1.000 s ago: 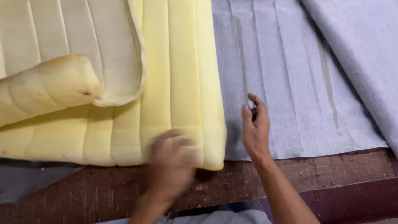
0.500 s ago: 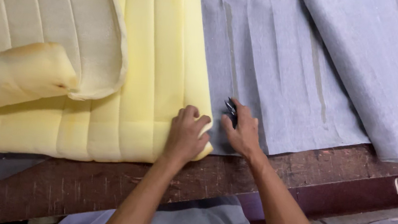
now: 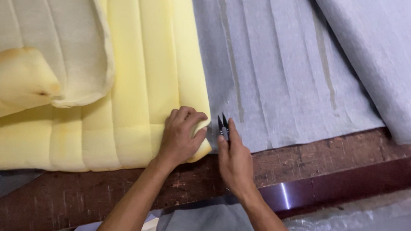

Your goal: The person uses a utility knife to cut a large piece of yellow foam padding on a wooden workbench. They trim the edges and make several cuts along the foam's length, separating sections of the material.

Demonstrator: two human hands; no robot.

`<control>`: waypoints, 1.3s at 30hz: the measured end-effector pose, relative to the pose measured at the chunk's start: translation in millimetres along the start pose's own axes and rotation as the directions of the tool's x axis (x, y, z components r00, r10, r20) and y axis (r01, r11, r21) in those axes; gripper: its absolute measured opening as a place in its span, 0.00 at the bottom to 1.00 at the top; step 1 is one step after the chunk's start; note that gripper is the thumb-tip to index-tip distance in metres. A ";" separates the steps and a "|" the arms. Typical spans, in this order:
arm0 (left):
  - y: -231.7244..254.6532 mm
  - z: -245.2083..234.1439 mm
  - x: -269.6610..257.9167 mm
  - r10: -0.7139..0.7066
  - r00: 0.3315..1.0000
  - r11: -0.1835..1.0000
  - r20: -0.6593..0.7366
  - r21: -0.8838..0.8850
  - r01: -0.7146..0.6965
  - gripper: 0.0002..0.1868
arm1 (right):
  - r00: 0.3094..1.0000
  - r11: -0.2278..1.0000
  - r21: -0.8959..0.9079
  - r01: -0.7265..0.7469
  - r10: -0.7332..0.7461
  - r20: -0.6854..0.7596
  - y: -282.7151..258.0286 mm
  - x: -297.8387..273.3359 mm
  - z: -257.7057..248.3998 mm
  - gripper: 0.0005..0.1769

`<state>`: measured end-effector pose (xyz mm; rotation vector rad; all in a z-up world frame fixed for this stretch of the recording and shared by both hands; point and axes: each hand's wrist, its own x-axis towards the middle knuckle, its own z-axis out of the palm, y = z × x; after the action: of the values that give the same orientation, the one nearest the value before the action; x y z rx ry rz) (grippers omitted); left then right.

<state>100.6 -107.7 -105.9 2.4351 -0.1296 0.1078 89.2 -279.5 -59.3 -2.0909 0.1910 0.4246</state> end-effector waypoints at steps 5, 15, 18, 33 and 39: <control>1.8 2.5 -1.3 0.019 0.999 1.000 -0.035 -0.015 -0.020 0.14 | 0.999 0.998 -0.060 0.003 -0.005 -0.038 5.4 -7.8 11.4 0.27; -1.8 3.1 -3.0 0.053 0.996 0.997 -0.070 -0.054 -0.057 0.14 | 0.986 0.997 -0.059 -0.043 0.033 -0.164 5.7 -14.3 31.2 0.26; -3.7 5.3 -6.8 0.063 0.993 0.996 -0.098 -0.063 -0.069 0.15 | 0.982 0.994 0.004 -0.110 0.110 -0.152 4.0 -12.3 35.6 0.27; -2.1 6.5 -8.3 0.084 0.987 0.991 -0.136 -0.092 -0.097 0.11 | 0.884 0.955 -0.047 0.294 -0.291 -0.367 11.1 -2.7 44.7 0.28; -3.5 8.2 -10.4 0.096 0.985 0.989 -0.141 -0.099 -0.110 0.12 | 0.923 0.985 -0.169 0.047 -0.107 -0.370 17.9 -0.2 54.9 0.24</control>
<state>91.2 -109.7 -115.7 2.3058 -0.1951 0.3054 71.4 -242.4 -99.8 -2.3136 0.3077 -0.0191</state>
